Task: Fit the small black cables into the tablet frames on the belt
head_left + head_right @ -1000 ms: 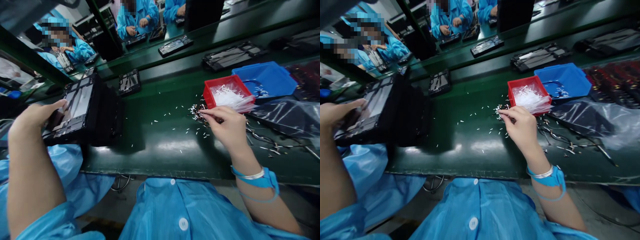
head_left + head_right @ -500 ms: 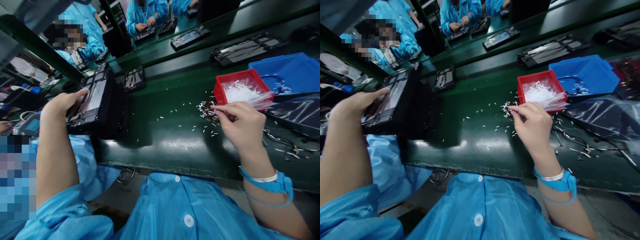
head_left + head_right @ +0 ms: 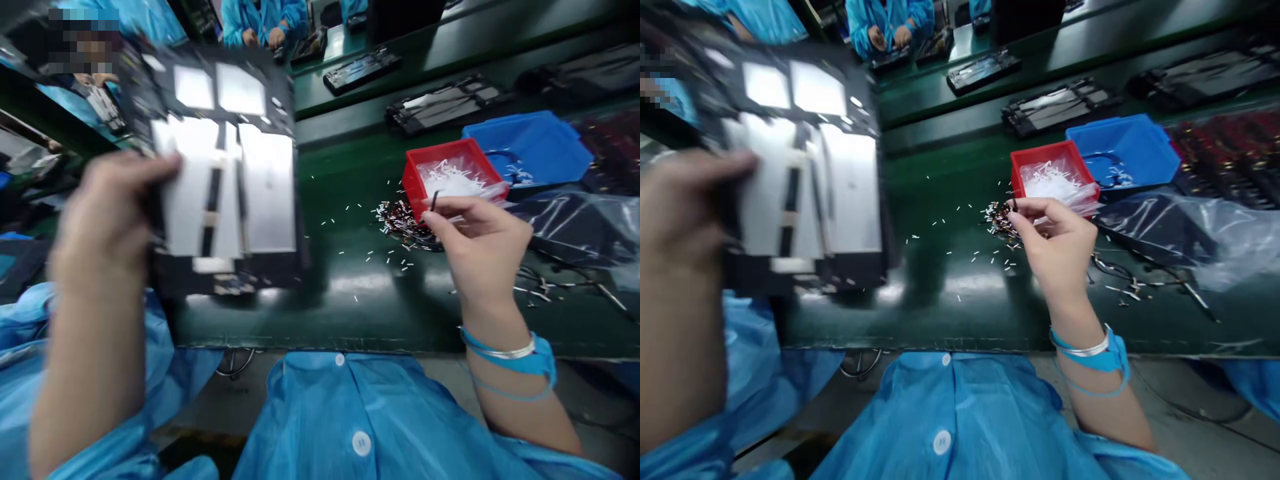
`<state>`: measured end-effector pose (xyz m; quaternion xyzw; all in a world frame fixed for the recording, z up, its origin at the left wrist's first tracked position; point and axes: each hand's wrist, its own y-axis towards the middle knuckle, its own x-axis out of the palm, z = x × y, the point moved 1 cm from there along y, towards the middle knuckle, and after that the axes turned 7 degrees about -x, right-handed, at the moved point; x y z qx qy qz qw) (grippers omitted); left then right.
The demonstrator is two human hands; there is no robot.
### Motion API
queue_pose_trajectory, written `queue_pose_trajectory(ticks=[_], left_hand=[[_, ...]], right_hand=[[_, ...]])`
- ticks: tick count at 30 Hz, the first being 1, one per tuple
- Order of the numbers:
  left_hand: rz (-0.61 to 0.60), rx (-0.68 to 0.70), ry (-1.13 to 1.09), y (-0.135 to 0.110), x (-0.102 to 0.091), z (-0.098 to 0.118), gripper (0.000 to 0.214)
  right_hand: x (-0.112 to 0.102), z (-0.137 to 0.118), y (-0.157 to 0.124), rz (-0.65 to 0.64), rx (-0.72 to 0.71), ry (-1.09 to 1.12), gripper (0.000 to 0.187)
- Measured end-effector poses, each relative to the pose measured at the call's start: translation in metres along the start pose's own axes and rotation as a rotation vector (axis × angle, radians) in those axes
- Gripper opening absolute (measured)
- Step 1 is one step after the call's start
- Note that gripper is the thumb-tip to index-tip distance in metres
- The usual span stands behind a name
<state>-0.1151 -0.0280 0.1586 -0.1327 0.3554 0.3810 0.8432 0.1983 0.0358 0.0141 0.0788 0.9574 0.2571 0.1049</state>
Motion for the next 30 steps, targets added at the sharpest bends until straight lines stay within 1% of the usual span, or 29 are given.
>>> queue_pose_trajectory(ticks=[2,4,5,6,7,8,9,11,12,13,14,17,18,19,21,22,24,27,30], left_hand=[[-0.213,-0.088,-0.158,-0.022,0.055,-0.023,0.046],[-0.410,-0.184,-0.321,-0.045,0.104,-0.051,0.053],[-0.483,-0.226,-0.400,-0.055,0.121,-0.063,0.055],[-0.534,-0.252,-0.451,-0.063,0.134,-0.073,0.056],[-0.580,-0.274,-0.495,-0.069,0.142,-0.082,0.057],[-0.616,-0.289,-0.519,-0.072,0.144,-0.089,0.058],[-0.658,-0.308,-0.531,-0.072,0.142,-0.095,0.059],[-0.771,-0.320,-0.465,-0.065,0.129,-0.108,0.055],[-0.805,-0.293,-0.392,-0.060,0.121,-0.115,0.049],[-0.796,-0.240,-0.311,-0.054,0.112,-0.123,0.041],[-0.739,-0.162,-0.234,-0.049,0.104,-0.132,0.035],[-0.445,0.156,-0.096,-0.044,0.090,-0.154,0.018],[-0.380,0.278,-0.066,-0.047,0.088,-0.159,0.013],[-0.343,0.409,-0.037,-0.051,0.088,-0.163,0.011],[-0.322,0.647,0.005,-0.060,0.089,-0.167,0.012],[-0.322,0.741,0.017,-0.064,0.090,-0.168,0.015],[-0.327,0.877,0.040,-0.070,0.091,-0.169,0.023],[-0.329,1.022,0.133,-0.075,0.093,-0.170,0.035],[-0.329,1.085,0.235,-0.077,0.096,-0.171,0.041]], right_hand=[[0.002,0.004,0.002,0.043,0.091,0.123,0.009],[0.006,0.006,0.003,0.004,0.161,0.187,0.013],[0.009,0.005,0.002,-0.047,0.196,0.200,0.014],[0.013,0.003,0.000,-0.121,0.232,0.209,0.014],[0.017,0.000,-0.003,-0.196,0.265,0.219,0.014],[0.023,-0.004,-0.006,-0.271,0.293,0.231,0.015],[0.029,-0.009,-0.009,-0.345,0.318,0.239,0.016],[0.045,-0.018,-0.015,-0.478,0.368,0.241,0.018],[0.055,-0.021,-0.018,-0.535,0.391,0.238,0.019],[0.065,-0.024,-0.020,-0.590,0.412,0.232,0.020],[0.076,-0.026,-0.023,-0.640,0.428,0.227,0.020],[0.105,-0.027,-0.030,-0.757,0.426,0.203,0.017],[0.113,-0.027,-0.033,-0.787,0.416,0.185,0.017],[0.119,-0.027,-0.036,-0.814,0.407,0.161,0.017],[0.125,-0.027,-0.041,-0.856,0.398,0.108,0.016],[0.126,-0.028,-0.043,-0.870,0.395,0.084,0.015],[0.125,-0.029,-0.046,-0.883,0.388,0.039,0.014],[0.121,-0.031,-0.049,-0.877,0.348,-0.016,0.013],[0.119,-0.033,-0.053,-0.855,0.282,-0.053,0.013]])
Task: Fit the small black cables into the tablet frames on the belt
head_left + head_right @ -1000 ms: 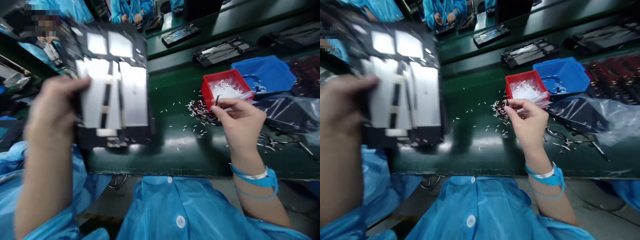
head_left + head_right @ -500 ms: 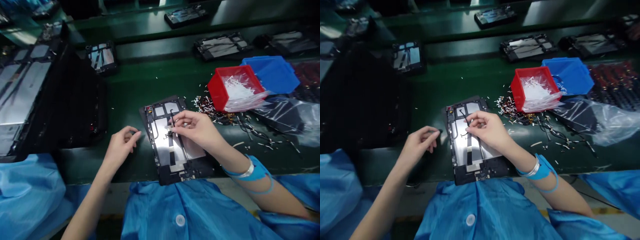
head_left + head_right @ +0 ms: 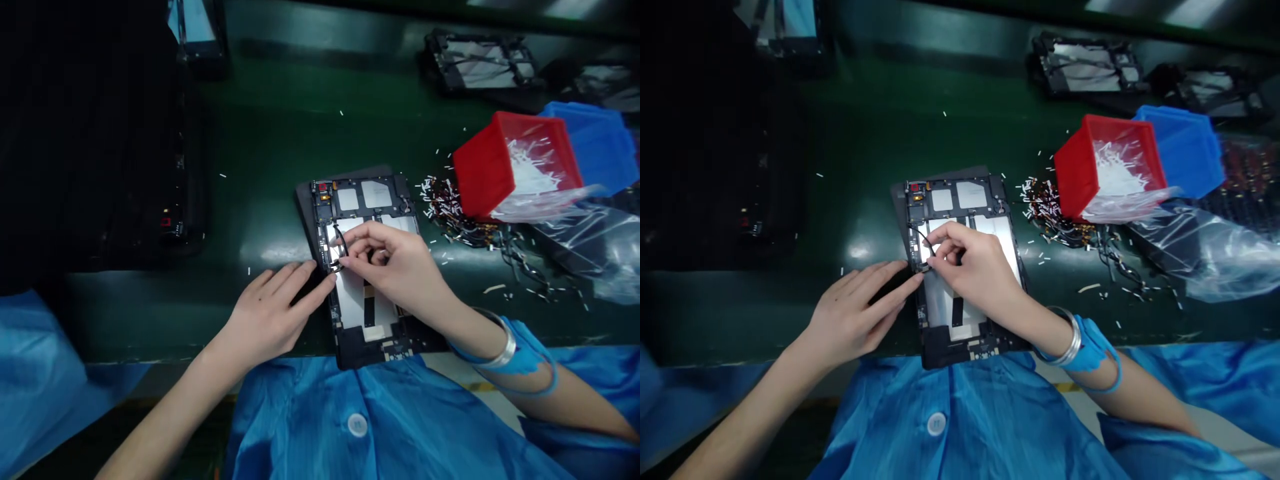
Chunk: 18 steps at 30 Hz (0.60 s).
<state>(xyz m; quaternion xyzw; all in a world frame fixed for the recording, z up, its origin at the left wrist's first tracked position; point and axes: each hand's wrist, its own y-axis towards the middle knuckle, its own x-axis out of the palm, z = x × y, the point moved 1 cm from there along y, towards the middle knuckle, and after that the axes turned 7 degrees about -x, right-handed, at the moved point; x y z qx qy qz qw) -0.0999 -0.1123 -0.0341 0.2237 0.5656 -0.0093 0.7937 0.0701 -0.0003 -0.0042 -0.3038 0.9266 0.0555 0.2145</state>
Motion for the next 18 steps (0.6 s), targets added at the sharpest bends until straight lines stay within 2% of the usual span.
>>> queue_pose_trajectory(ticks=[7,18], left_hand=[[-0.003,0.017,0.063,0.001,-0.001,-0.002,0.039],[-0.013,0.007,0.031,0.001,0.000,-0.001,0.039]], right_hand=[[0.000,-0.002,0.001,0.000,0.004,-0.007,0.002],[-0.008,-0.007,0.011,-0.066,-0.051,-0.114,0.006]])
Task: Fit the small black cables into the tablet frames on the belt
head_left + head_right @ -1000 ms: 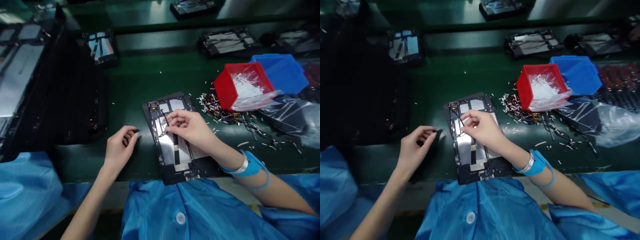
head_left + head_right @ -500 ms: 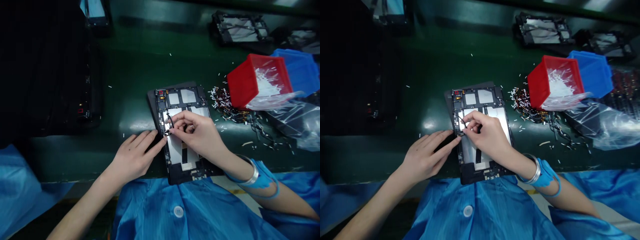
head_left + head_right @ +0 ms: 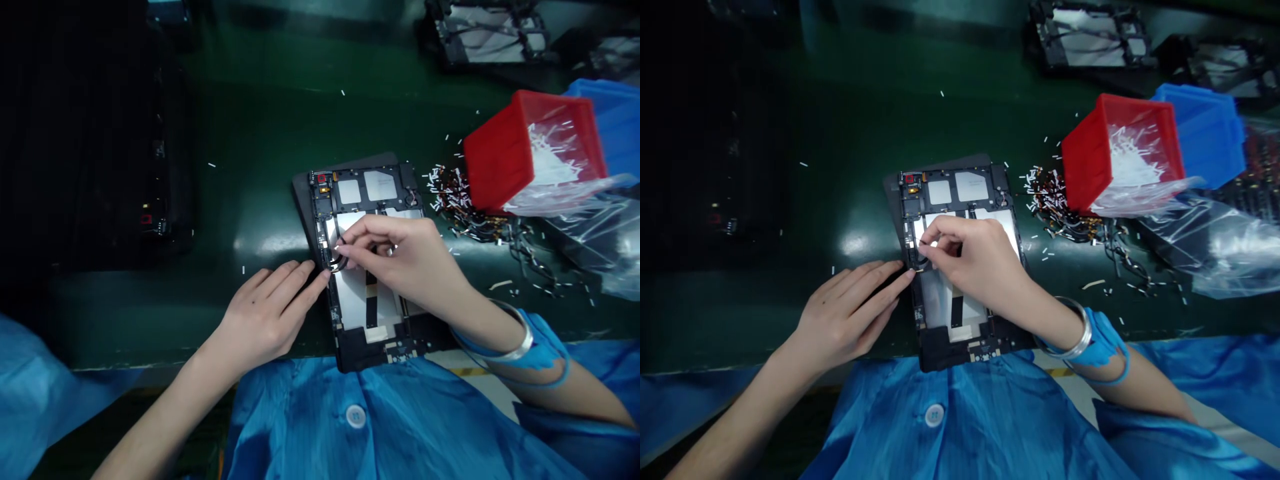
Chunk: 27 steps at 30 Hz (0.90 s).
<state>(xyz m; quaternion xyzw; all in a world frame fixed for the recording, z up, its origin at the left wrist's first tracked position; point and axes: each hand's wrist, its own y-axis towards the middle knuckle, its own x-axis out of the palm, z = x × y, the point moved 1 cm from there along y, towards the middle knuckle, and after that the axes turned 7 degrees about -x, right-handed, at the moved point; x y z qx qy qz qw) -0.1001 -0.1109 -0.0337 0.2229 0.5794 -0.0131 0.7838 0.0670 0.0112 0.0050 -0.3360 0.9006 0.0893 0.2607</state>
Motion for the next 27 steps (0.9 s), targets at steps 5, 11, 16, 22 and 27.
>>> queue_pose_trajectory(ticks=[5,11,16,22,27], left_hand=[[0.004,0.036,0.020,0.000,-0.001,0.000,0.041],[-0.015,0.076,0.091,0.003,-0.007,0.002,0.043],[-0.080,0.093,0.111,0.014,-0.009,0.003,0.044],[-0.120,0.119,0.095,0.020,-0.005,0.001,0.043],[-0.116,0.144,0.079,0.020,-0.002,0.000,0.042]], right_hand=[[-0.007,0.007,0.014,-0.002,0.042,-0.015,0.009],[-0.010,0.012,0.024,-0.069,0.049,0.002,0.010],[-0.011,0.014,0.025,-0.092,0.021,-0.051,0.009],[-0.010,0.014,0.024,-0.086,-0.051,-0.138,0.007],[-0.009,0.012,0.022,-0.078,-0.062,-0.166,0.013]])
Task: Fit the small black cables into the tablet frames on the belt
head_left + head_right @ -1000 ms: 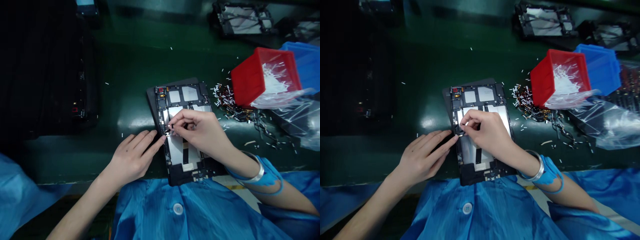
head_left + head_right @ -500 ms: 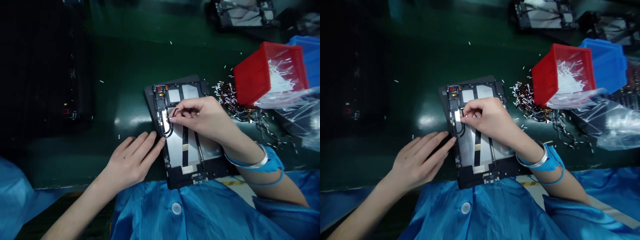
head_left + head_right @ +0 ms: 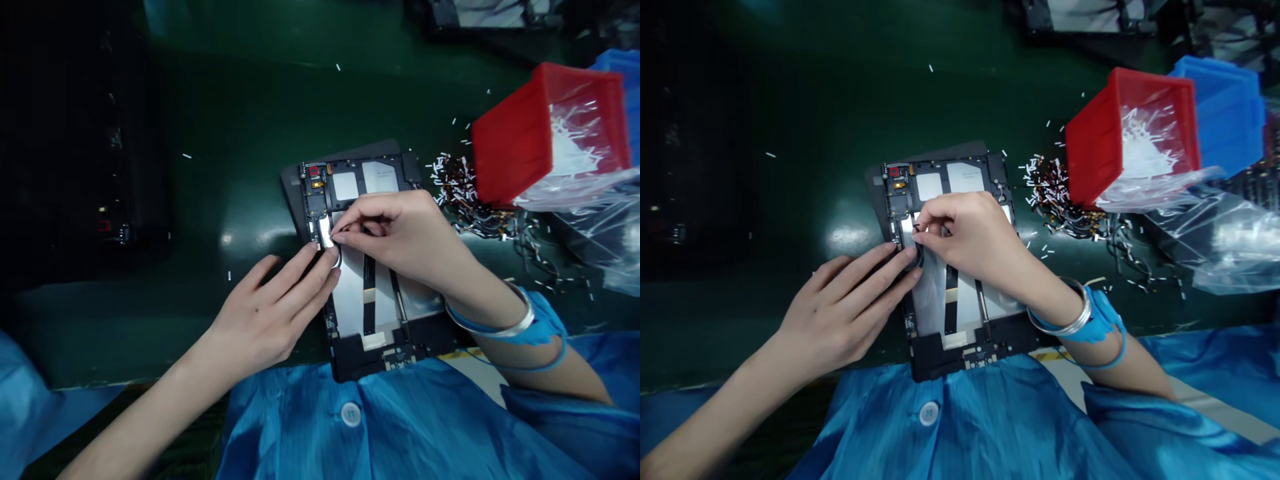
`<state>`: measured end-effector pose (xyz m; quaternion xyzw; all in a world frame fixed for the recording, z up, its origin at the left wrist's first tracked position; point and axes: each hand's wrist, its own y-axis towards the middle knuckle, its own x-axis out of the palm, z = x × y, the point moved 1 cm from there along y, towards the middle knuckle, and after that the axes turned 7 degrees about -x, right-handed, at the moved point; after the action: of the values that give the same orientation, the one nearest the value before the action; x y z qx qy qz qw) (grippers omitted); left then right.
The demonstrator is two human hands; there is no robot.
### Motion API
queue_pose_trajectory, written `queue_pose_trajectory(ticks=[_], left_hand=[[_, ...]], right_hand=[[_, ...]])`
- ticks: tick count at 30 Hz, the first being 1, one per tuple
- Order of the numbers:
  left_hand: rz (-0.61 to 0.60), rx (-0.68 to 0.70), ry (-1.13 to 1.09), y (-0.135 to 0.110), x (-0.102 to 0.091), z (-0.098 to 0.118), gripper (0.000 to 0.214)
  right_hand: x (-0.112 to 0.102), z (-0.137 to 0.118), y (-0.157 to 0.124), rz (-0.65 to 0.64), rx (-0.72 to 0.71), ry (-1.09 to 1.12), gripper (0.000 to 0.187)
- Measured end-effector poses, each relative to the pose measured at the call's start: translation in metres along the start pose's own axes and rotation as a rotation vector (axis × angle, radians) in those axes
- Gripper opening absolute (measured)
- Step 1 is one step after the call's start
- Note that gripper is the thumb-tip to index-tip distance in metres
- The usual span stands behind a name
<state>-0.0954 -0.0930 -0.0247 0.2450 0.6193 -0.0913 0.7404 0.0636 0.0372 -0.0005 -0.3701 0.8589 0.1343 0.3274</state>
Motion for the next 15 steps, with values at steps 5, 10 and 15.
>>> queue_pose_trajectory(ticks=[5,10,15], left_hand=[[-0.031,0.048,-0.067,0.0018,0.0003,-0.0008,0.040],[-0.043,0.023,-0.109,0.0041,-0.0010,-0.0020,0.040],[-0.048,0.015,-0.134,0.0049,0.0000,-0.0026,0.040]], right_hand=[[0.0014,-0.0003,-0.0010,0.017,-0.022,0.003,0.013],[0.0012,0.0033,-0.0010,0.081,0.041,0.066,0.006],[0.0015,0.0047,0.0008,0.088,0.057,0.090,0.010]])
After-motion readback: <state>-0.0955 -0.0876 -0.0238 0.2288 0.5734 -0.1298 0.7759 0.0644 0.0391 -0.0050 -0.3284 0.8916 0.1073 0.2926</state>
